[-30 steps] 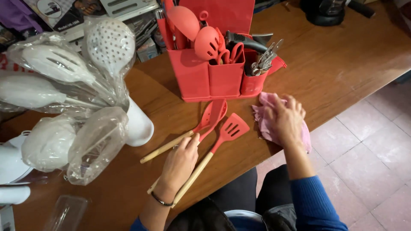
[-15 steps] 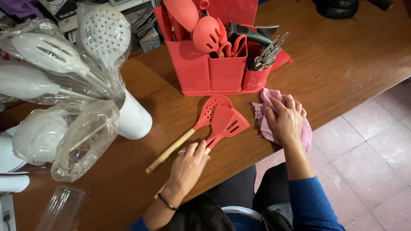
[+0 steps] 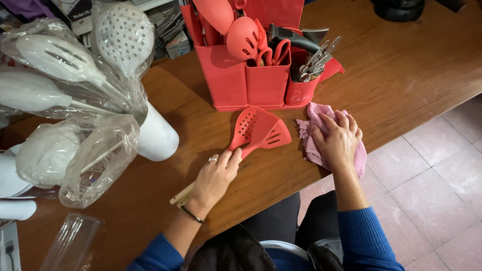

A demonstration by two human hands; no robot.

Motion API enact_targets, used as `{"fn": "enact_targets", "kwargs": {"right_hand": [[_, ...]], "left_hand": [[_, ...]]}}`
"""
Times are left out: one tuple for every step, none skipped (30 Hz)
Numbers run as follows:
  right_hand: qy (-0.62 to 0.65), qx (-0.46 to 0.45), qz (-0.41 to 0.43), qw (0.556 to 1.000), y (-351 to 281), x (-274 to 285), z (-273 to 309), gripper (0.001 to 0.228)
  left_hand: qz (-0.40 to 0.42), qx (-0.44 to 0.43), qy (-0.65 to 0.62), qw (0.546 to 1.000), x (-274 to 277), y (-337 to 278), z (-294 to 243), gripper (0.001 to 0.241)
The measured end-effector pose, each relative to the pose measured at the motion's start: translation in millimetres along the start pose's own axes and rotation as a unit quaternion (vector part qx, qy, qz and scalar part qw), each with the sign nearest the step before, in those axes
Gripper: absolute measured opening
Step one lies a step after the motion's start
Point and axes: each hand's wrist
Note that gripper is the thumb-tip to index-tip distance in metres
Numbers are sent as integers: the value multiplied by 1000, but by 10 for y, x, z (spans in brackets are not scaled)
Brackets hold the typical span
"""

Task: Clean silicone kitchen utensils with a cloth

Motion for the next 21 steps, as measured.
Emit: {"fn": "enact_targets", "kwargs": {"right_hand": [[1, 3, 1, 1000, -4, 14, 3, 51], [2, 5, 3, 1000, -8, 27, 6, 51], [3, 6, 2, 1000, -11, 23, 7, 51], [3, 2, 1, 1000, -13, 18, 8, 51], [4, -2, 0, 1000, -12, 14, 8, 50], [4, -2, -1, 1000, -5, 15, 7, 50], [1, -1, 0, 1000, -5, 16, 5, 50], [-2, 0, 1, 1000, -5, 16, 4, 50], [-2, 0, 2, 1000, -3, 14, 1, 50], [0, -2, 4, 1000, -2, 12, -1, 50], [2, -3, 5, 1000, 6, 12, -2, 50], [2, -2, 5, 1000, 6, 6, -4, 50], [1, -3, 4, 1000, 9, 1, -4, 50], [0, -4, 2, 1000, 12, -2, -5, 50], [1, -3, 1, 1000, 15, -1, -6, 50], [1, -6, 9, 1000, 19, 2, -9, 50], [0, -10, 18, 1000, 17, 6, -15, 51], [1, -10, 18, 1000, 14, -5, -20, 51], [-3, -13, 21, 1000, 20, -15, -23, 52], [-7, -16, 25, 1000, 27, -26, -27, 53], [-7, -17, 24, 1000, 26, 3, -4, 53]], "left_hand": [[-8, 2, -4, 1000, -33, 8, 34, 50], [-17, 4, -8, 1000, -66, 15, 67, 49], [-17, 5, -7, 1000, -105, 10, 68, 49], [-13, 8, -9, 1000, -144, 5, 70, 51], [-10, 10, -11, 1000, -187, 5, 74, 53], [-10, 10, -10, 1000, -181, 10, 40, 53], [-10, 30, -11, 999, -173, 10, 5, 53], [-9, 51, -12, 999, -167, 10, -30, 53], [-8, 51, -12, 999, -150, 29, -38, 53], [-4, 61, -17, 998, -134, 47, -45, 55], [-1, 71, -21, 997, -120, 69, -52, 56], [-1, 72, -21, 997, -99, 66, -41, 56], [5, 84, -23, 996, -79, 67, -29, 55], [10, 96, -25, 995, -58, 67, -18, 54], [10, 97, -25, 995, -37, 69, -4, 54], [21, 109, -36, 993, -16, 72, 8, 53], [33, 120, -47, 991, 8, 73, 17, 53], [33, 120, -47, 991, -30, 42, 12, 53], [46, 132, -63, 988, -72, 20, 17, 55], [59, 144, -79, 985, -115, -1, 23, 57], [59, 143, -79, 985, -181, -38, 24, 57]]}}
Point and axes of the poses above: each hand's wrist, its own y-axis towards the middle knuckle, its own x-axis out of the back of the hand, z = x × y, and after that the axes turned 11 degrees about -x, right-handed
